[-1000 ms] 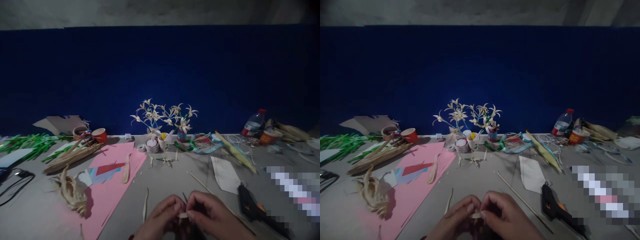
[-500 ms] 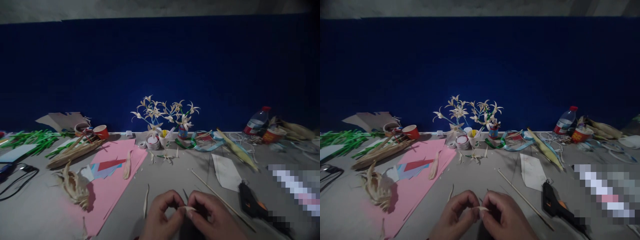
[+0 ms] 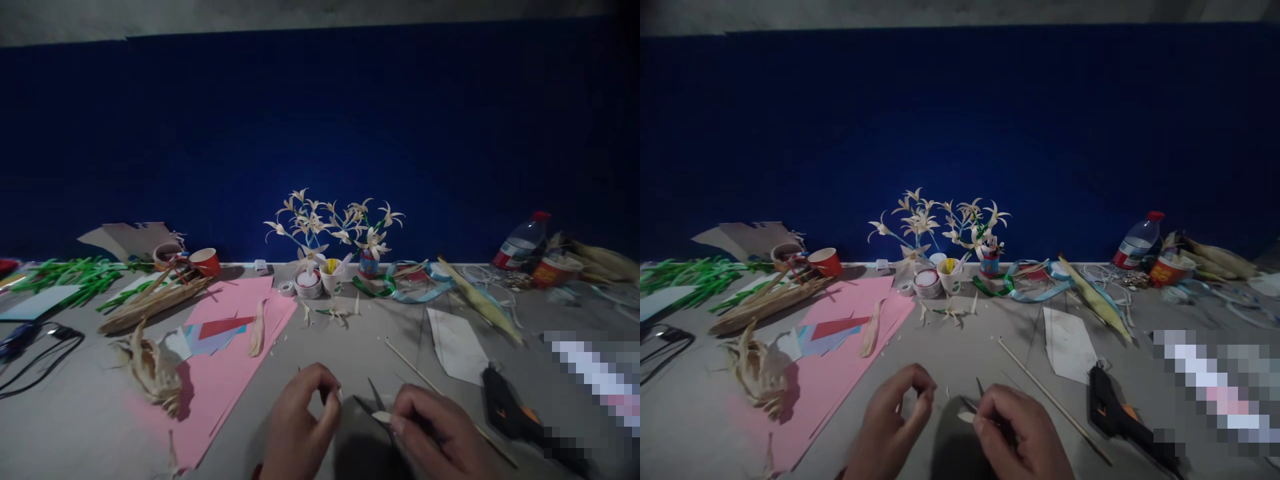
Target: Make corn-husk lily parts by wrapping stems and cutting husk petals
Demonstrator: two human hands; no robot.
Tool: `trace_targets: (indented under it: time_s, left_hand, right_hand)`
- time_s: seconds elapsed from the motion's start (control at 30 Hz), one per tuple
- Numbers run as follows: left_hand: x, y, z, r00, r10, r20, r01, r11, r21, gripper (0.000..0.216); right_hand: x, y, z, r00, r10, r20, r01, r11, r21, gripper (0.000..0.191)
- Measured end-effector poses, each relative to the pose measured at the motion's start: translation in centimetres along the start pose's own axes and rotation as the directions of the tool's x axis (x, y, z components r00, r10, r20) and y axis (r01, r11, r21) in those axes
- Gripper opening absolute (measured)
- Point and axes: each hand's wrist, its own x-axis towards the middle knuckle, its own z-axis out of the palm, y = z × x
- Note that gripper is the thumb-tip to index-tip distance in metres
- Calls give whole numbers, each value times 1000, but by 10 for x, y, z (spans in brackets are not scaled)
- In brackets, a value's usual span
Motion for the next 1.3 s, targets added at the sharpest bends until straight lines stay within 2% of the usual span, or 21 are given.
trace_targets:
  time_s: [0.1,0.17,0.3,0.4,0.47,0.57,0.63,0.7,0.77,0.87,1.0,1.07,1.13,1.2,1.3]
  left_hand:
    - [2,8,-3,978,-50,201,86,981,-172,14]
    - [0,16,1,972,-2,237,49,980,-195,10]
    - [0,24,13,979,175,100,-164,981,-107,15]
    - [1,20,16,945,326,2,-326,945,12,16]
    - [2,15,13,932,360,-37,-357,931,79,15]
    - [1,10,6,972,229,-49,-226,972,60,15]
    - [0,11,2,993,113,35,-112,993,-31,13]
    - [-1,15,2,988,73,139,-60,993,-98,11]
    - [-1,19,6,983,101,155,-84,990,-114,10]
    - [0,23,13,979,189,76,-182,979,-97,15]
    - [2,16,14,953,304,-9,-303,951,65,15]
    - [2,10,10,960,273,-56,-262,953,153,15]
    - [2,10,5,984,168,-60,-158,977,141,15]
    - [2,16,1,996,84,26,-84,996,19,13]
    - [1,30,3,985,96,140,-80,990,-114,8]
  right_hand:
    - [1,-2,-2,1000,-4,1,4,1000,-27,21]
    - [2,-3,-1,1000,-9,-3,9,998,-59,20]
    - [1,-1,2,999,-41,0,40,987,-153,20]
    - [-1,4,5,991,-129,-20,123,974,-189,20]
    - [-2,8,7,983,-172,-58,161,973,-166,20]
    - [-3,12,9,982,-154,-112,144,985,-95,22]
    - [-2,12,9,987,-120,-103,114,991,-64,23]
    - [-2,12,9,994,-89,-58,86,995,-55,22]
    - [-2,12,9,996,-82,-29,80,995,-54,22]
    - [-4,11,11,992,-121,-41,117,990,-79,22]
    - [-7,10,10,984,-150,-93,140,984,-111,23]
    - [-8,10,8,979,-145,-141,131,986,-99,24]
    - [-8,10,6,980,-117,-162,106,992,-76,25]
    - [-7,10,6,983,-88,-161,80,995,-56,25]
    - [-5,10,8,986,-75,-151,68,997,-47,25]
